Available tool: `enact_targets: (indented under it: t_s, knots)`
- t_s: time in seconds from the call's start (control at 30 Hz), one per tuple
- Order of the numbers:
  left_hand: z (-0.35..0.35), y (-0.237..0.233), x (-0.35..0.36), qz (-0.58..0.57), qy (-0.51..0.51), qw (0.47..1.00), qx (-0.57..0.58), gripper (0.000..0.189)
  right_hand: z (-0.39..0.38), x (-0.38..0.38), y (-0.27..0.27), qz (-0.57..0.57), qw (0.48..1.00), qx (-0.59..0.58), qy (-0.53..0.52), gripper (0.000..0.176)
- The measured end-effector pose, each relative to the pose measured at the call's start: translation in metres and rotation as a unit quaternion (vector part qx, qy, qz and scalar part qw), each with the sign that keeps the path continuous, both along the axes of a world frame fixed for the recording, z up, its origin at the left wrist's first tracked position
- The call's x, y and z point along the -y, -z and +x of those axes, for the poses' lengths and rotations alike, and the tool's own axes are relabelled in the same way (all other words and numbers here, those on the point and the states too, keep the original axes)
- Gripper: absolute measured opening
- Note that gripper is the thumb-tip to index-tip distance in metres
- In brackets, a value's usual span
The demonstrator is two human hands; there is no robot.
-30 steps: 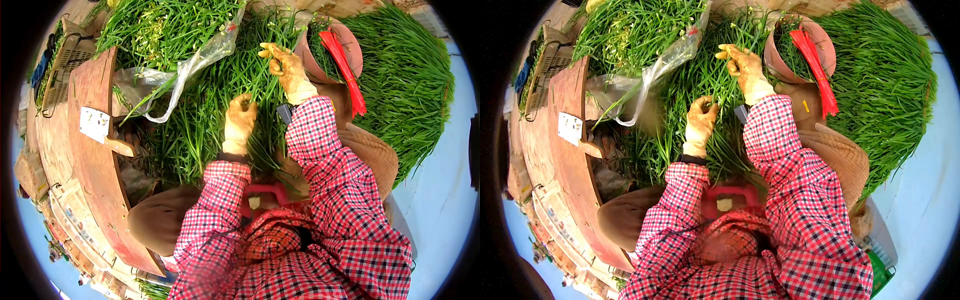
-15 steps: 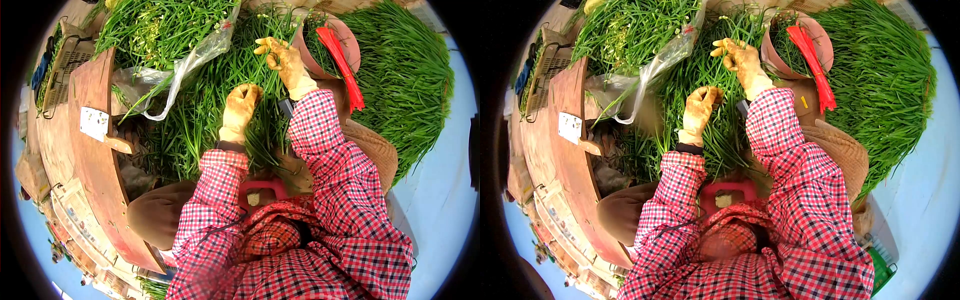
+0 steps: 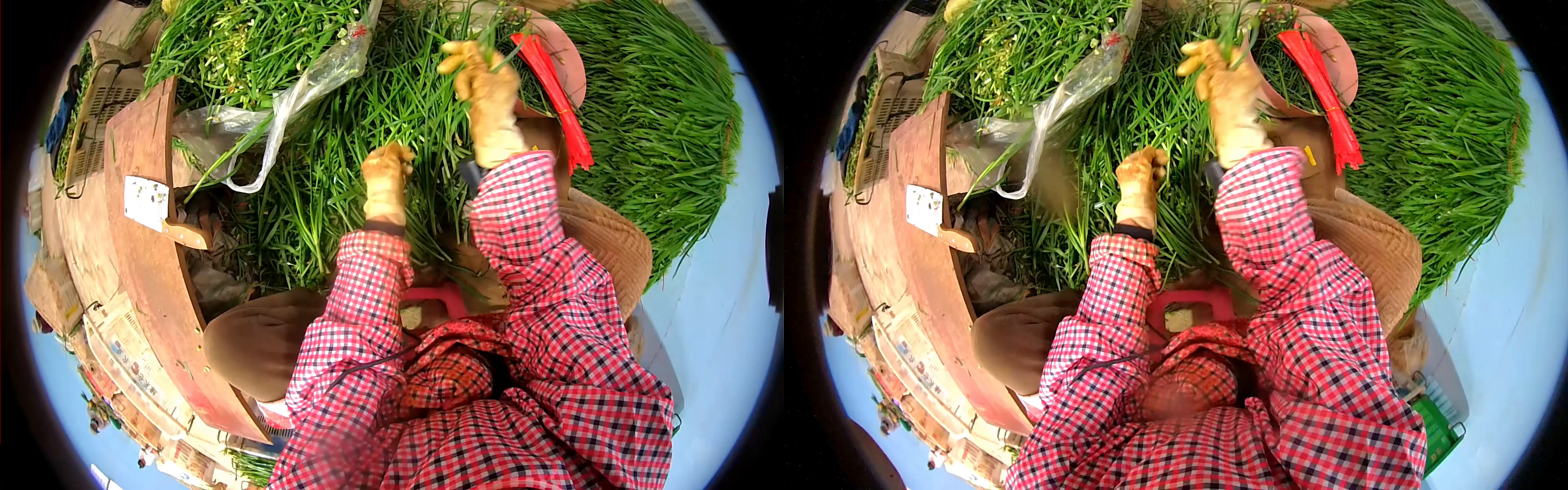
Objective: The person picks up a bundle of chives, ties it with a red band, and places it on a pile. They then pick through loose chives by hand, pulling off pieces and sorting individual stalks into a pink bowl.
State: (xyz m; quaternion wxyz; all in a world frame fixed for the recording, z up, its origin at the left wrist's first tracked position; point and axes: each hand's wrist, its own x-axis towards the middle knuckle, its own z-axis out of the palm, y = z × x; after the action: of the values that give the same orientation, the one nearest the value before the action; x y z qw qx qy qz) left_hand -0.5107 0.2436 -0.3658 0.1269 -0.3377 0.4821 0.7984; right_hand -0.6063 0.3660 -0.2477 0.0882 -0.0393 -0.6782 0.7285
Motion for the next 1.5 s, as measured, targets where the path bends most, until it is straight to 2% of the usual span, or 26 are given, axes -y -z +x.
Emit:
enact_targets:
  t_s: [0.17,0.2,0.23,0.27,0.3,0.33,0.4,0.43,0.47,0.5,0.57,0.67,0.7,0.73,0.77,0.83,0.87,0.9,0.97,1.03,1.1,1.17,1.3,1.33,1.43,1.5]
  knots:
    - [0.021,0.039,0.046,-0.175,0.013,0.984,-0.035,0.024,-0.048,-0.085,-0.043,0.221,0.974,-0.034,0.038,0.02]
    - [0.022,0.054,0.057,-0.198,0.006,0.98,-0.029,0.024,-0.071,-0.119,-0.032,0.195,0.979,0.031,0.057,0.019]
    - [0.023,0.083,0.073,-0.221,0.0,0.975,-0.023,0.025,-0.093,-0.152,-0.017,0.169,0.978,0.097,0.076,0.019]
    - [0.031,0.213,0.123,0.008,0.005,0.981,-0.195,0.027,-0.104,-0.172,-0.007,0.191,0.971,0.122,0.072,0.019]
    - [0.027,0.175,0.122,-0.331,0.151,0.926,-0.097,0.022,-0.11,-0.188,0.002,0.214,0.963,0.149,0.068,0.02]
    - [0.023,0.131,0.12,-0.597,0.297,0.744,0.048,0.026,-0.118,-0.206,0.016,0.235,0.954,0.177,0.063,0.021]
    - [0.03,0.127,0.132,-0.605,0.192,0.769,0.074,0.03,-0.136,-0.255,0.064,0.308,0.929,0.189,0.075,0.038]
    - [0.022,0.07,0.126,-0.58,0.15,0.794,0.102,0.032,-0.124,-0.233,0.05,0.458,0.871,0.157,0.087,0.039]
    - [0.031,0.135,0.147,-0.598,0.047,0.799,0.027,0.031,-0.11,-0.204,0.031,0.614,0.769,0.131,0.118,0.04]
    - [0.03,0.118,0.145,-0.622,0.029,0.782,0.008,0.028,-0.095,-0.175,0.013,0.731,0.653,0.109,0.164,0.042]
    - [0.024,0.068,0.129,-0.695,0.026,0.718,-0.01,0.024,-0.07,-0.138,-0.001,0.591,0.801,-0.094,0.009,0.038]
    - [0.017,0.073,0.101,-0.653,0.03,0.75,-0.105,0.018,-0.097,-0.162,0.096,0.886,0.448,-0.118,-0.006,0.025]
    - [0.017,0.086,0.09,-0.66,0.054,0.734,-0.152,0.018,-0.079,-0.132,0.101,0.833,0.552,0.003,-0.031,0.026]
    - [0.018,0.097,0.075,-0.559,0.028,0.797,-0.23,0.016,-0.06,-0.1,0.105,0.764,0.633,0.121,-0.025,0.029]
    - [0.02,0.077,0.059,-0.5,0.068,0.834,-0.223,0.016,-0.05,-0.086,0.117,0.844,0.515,0.076,-0.126,0.037]
    - [0.025,0.036,0.025,-0.38,0.141,0.895,-0.186,0.018,-0.032,-0.069,0.138,0.726,0.605,0.316,-0.082,0.041]
    - [0.029,0.057,0.012,-0.453,0.214,0.85,-0.166,0.022,-0.015,-0.056,0.119,0.674,0.638,0.368,-0.062,0.045]
    - [0.028,0.049,0.005,-0.353,0.259,0.896,-0.08,0.029,-0.005,-0.051,0.109,0.618,0.664,0.418,-0.041,0.05]
    - [0.031,0.058,-0.02,-0.436,0.32,0.837,-0.086,0.035,0.021,-0.072,0.147,0.859,0.354,0.268,-0.253,0.041]
    - [0.03,0.054,-0.04,-0.466,0.423,0.777,-0.027,0.047,0.053,-0.059,0.14,0.76,0.543,0.337,-0.116,0.022]
    - [0.036,0.07,-0.054,-0.465,0.4,0.79,-0.016,0.052,0.075,-0.055,0.152,0.617,0.737,0.269,0.055,0.016]
    - [0.033,0.071,-0.061,-0.456,0.393,0.798,0.042,0.046,0.077,-0.049,0.155,0.599,0.779,0.145,0.117,0.019]
    - [0.031,0.07,-0.05,-0.438,0.471,0.766,0.014,0.039,0.054,-0.09,0.225,0.486,0.855,0.123,0.133,0.025]
    - [0.036,0.077,-0.049,-0.466,0.465,0.753,-0.007,0.034,0.047,-0.077,0.193,0.461,0.845,0.237,0.129,0.029]
    - [0.046,0.06,-0.041,-0.453,0.389,0.802,0.012,0.037,0.036,-0.083,0.195,0.458,0.848,0.22,0.151,0.029]
    - [0.055,0.056,-0.033,-0.46,0.411,0.786,0.022,0.036,0.039,-0.081,0.195,0.402,0.878,0.222,0.134,0.029]
